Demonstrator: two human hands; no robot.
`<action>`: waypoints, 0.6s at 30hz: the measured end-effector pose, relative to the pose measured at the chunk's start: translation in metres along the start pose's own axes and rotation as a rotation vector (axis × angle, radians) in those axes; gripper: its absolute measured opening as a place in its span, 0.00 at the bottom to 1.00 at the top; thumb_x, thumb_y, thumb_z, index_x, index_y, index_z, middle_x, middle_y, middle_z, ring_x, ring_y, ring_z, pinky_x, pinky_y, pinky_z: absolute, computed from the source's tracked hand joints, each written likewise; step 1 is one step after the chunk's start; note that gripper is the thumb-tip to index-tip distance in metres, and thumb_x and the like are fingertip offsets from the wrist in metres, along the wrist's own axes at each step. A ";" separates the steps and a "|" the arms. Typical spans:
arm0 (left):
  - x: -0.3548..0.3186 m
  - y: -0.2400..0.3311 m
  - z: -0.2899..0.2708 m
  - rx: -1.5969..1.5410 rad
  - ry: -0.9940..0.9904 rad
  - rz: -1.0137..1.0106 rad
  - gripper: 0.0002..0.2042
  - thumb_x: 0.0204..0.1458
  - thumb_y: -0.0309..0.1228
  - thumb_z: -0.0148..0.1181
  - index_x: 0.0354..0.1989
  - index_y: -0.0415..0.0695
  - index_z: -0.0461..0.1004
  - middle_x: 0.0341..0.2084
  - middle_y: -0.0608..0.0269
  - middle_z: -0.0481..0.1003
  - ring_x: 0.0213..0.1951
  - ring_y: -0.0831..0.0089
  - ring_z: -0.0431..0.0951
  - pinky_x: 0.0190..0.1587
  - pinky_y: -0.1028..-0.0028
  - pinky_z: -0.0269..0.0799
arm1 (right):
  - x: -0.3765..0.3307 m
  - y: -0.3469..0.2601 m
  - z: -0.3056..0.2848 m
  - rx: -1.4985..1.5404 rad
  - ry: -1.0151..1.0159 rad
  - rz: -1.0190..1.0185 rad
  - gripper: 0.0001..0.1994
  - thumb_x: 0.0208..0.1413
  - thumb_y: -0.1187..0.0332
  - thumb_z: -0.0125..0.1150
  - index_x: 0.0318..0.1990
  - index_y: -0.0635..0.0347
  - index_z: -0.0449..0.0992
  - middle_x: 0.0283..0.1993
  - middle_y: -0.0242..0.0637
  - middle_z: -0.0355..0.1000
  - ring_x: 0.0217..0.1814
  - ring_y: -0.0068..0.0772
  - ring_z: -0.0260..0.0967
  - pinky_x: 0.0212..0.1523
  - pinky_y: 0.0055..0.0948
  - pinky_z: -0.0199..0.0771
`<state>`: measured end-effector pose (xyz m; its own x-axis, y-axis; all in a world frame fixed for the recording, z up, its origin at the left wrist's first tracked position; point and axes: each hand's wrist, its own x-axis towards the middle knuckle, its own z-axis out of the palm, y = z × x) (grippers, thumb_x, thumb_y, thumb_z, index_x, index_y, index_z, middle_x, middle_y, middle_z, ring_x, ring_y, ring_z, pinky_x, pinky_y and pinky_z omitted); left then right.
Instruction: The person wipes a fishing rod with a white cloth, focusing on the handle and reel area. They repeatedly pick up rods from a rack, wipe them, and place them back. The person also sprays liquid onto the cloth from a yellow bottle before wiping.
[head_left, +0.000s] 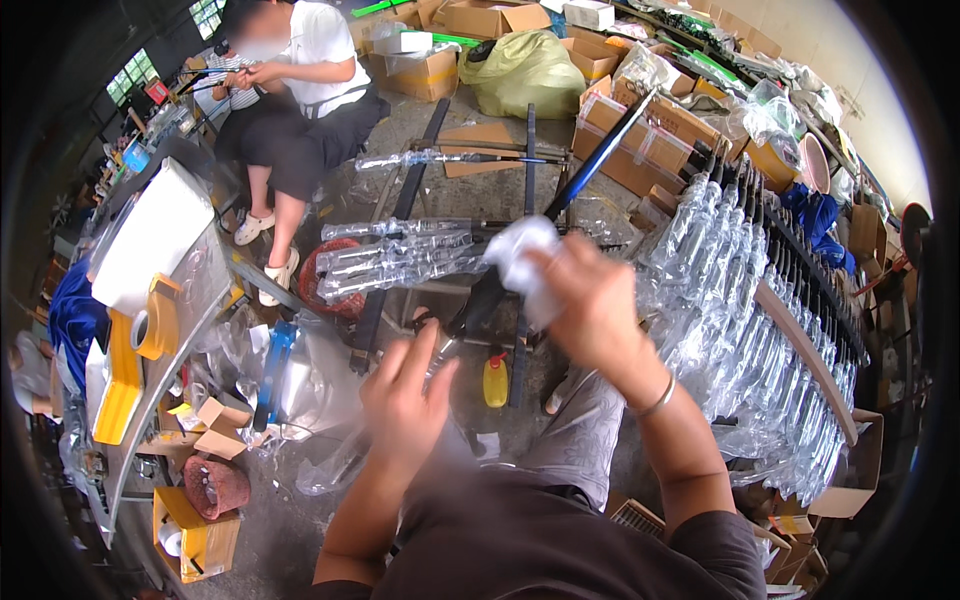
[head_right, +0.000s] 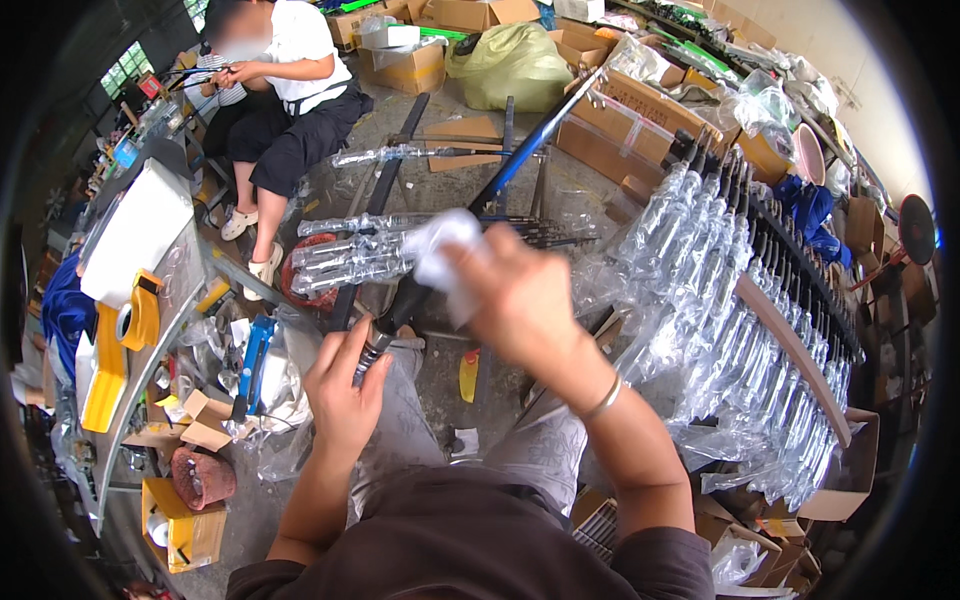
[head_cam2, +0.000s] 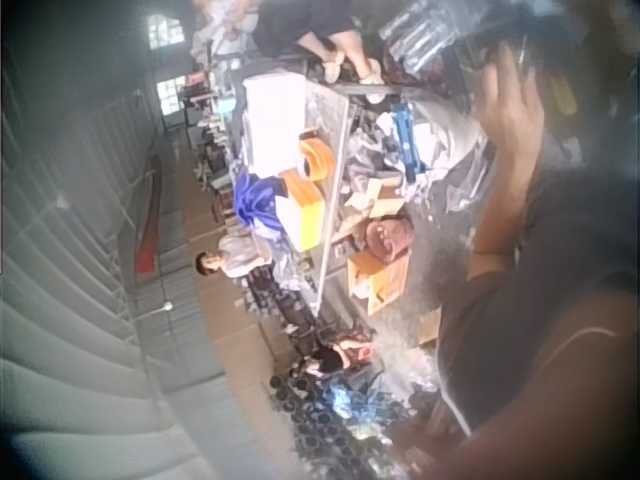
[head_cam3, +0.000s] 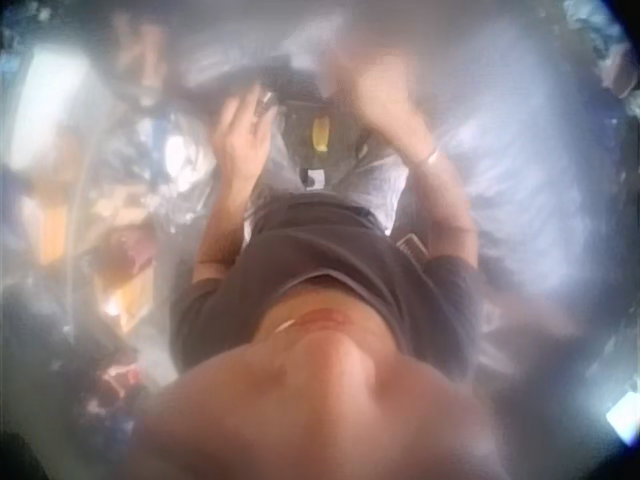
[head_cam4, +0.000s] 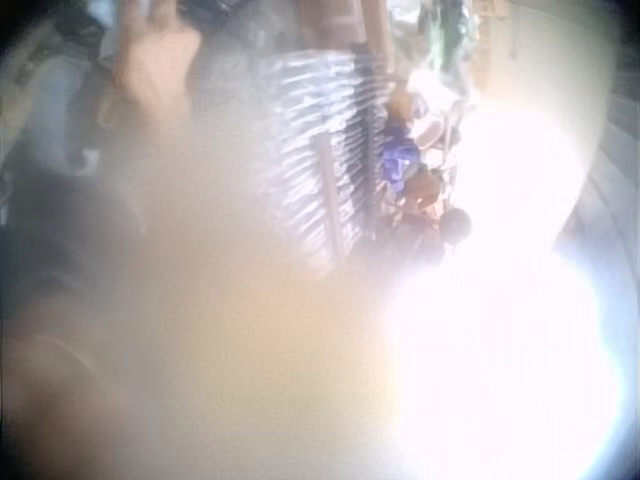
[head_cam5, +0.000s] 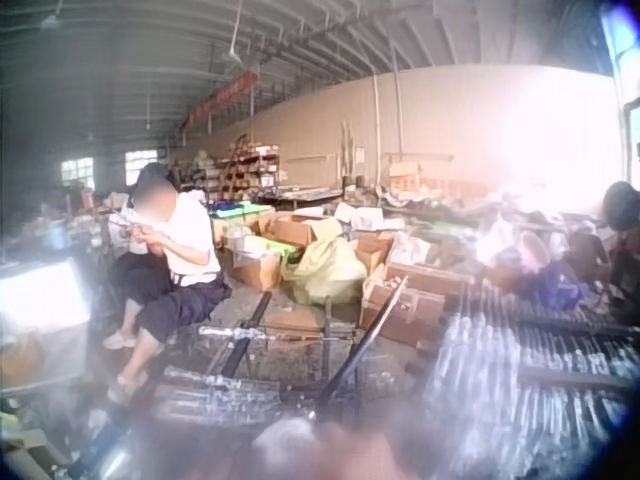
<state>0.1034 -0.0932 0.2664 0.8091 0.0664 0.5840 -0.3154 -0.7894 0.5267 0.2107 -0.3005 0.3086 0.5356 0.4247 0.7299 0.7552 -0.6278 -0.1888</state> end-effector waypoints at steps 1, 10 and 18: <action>-0.001 0.000 0.001 -0.029 0.002 -0.010 0.22 0.43 0.22 0.68 0.51 0.38 0.75 0.32 0.56 0.74 0.29 0.58 0.77 0.31 0.66 0.72 | 0.007 0.006 -0.003 -0.012 0.063 0.069 0.21 0.38 0.74 0.67 0.45 0.53 0.76 0.29 0.38 0.67 0.20 0.38 0.69 0.20 0.36 0.72; 0.005 0.001 0.002 -0.229 -0.061 -0.112 0.19 0.50 0.23 0.65 0.51 0.35 0.74 0.35 0.51 0.76 0.31 0.58 0.79 0.33 0.70 0.74 | 0.002 -0.007 0.005 0.149 -0.006 0.113 0.23 0.36 0.75 0.68 0.46 0.57 0.75 0.30 0.38 0.68 0.24 0.41 0.71 0.20 0.37 0.72; -0.012 -0.014 0.009 -0.621 -0.183 -0.386 0.15 0.56 0.25 0.61 0.51 0.33 0.73 0.29 0.64 0.78 0.27 0.83 0.72 0.30 0.80 0.69 | 0.001 -0.004 0.010 0.147 0.078 0.036 0.23 0.35 0.73 0.68 0.45 0.55 0.76 0.28 0.39 0.67 0.25 0.42 0.71 0.22 0.37 0.73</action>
<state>0.1032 -0.0885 0.2463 0.9712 0.1237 0.2038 -0.1704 -0.2378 0.9562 0.2122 -0.2910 0.3031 0.5368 0.3477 0.7688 0.7859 -0.5376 -0.3056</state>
